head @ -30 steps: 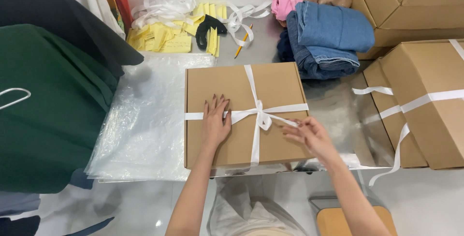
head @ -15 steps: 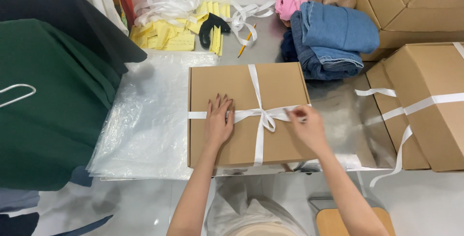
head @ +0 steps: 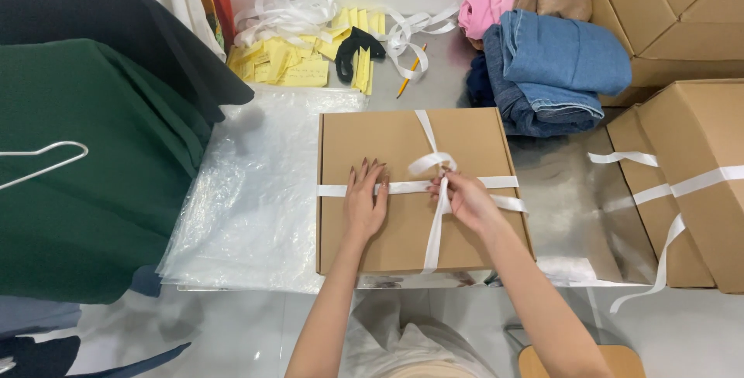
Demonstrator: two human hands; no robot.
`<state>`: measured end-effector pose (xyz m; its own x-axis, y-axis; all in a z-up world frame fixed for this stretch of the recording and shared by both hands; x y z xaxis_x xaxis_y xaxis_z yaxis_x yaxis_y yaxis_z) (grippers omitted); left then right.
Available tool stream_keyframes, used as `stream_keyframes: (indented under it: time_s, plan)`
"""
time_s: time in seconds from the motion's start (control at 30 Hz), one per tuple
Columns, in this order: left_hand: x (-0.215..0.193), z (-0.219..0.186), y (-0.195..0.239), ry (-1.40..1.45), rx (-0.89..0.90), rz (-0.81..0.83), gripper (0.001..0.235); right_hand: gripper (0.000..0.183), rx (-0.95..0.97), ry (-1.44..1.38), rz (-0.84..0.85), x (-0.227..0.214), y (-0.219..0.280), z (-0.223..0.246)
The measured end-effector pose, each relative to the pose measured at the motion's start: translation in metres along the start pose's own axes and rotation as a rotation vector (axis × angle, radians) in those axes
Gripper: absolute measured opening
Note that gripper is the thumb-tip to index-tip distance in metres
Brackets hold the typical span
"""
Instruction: The person places a folded blue garment into a plastic bag, then into a cardboard box. They attach a yellow note to the box, tie it with a white ribbon, and repeat the process with another garment.
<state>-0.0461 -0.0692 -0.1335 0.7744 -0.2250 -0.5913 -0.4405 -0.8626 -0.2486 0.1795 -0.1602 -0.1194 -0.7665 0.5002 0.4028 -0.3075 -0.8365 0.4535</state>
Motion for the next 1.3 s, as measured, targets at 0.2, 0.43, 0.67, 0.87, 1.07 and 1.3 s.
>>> stream_keyframes:
  time_s: [0.2,0.43,0.67,0.87,1.07,1.3]
  plan:
    - [0.000,-0.001,0.000,-0.003,0.015,-0.003,0.044,0.023,0.013,-0.373,0.130,-0.076,0.016,0.056]
    - [-0.011,0.004,0.001,0.254,-0.006,-0.058,0.041,0.023,-0.258,-0.471,-0.168,-0.182,0.080,0.142]
    - [-0.066,0.055,0.032,0.064,-0.305,-0.319,0.046,0.033,-0.490,0.482,-0.847,-0.213,0.070,0.141]
    - [-0.081,0.072,0.049,0.321,-0.986,0.108,0.100,0.091,-0.731,1.013,-0.763,-0.100,0.015,0.091]
    - [-0.093,0.075,0.045,0.545,-1.022,0.132,0.113,0.048,-0.708,0.982,-0.058,0.037,-0.020,0.028]
    - [-0.059,0.097,0.045,0.910,-1.009,0.220,0.119,0.044,-0.162,1.358,0.516,0.132,-0.040,0.007]
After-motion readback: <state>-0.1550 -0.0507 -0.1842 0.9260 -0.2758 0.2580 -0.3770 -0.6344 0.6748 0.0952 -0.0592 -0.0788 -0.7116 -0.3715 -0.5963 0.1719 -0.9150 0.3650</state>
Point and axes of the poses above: each hand's wrist, its own y-axis away from the middle knuckle, its own x-axis out of the palm, z = x × y, the point moved 1 cm from there along -y, towards the middle knuckle, and after that the axes turned 2 degrees about -z, right-handed, at the moved point
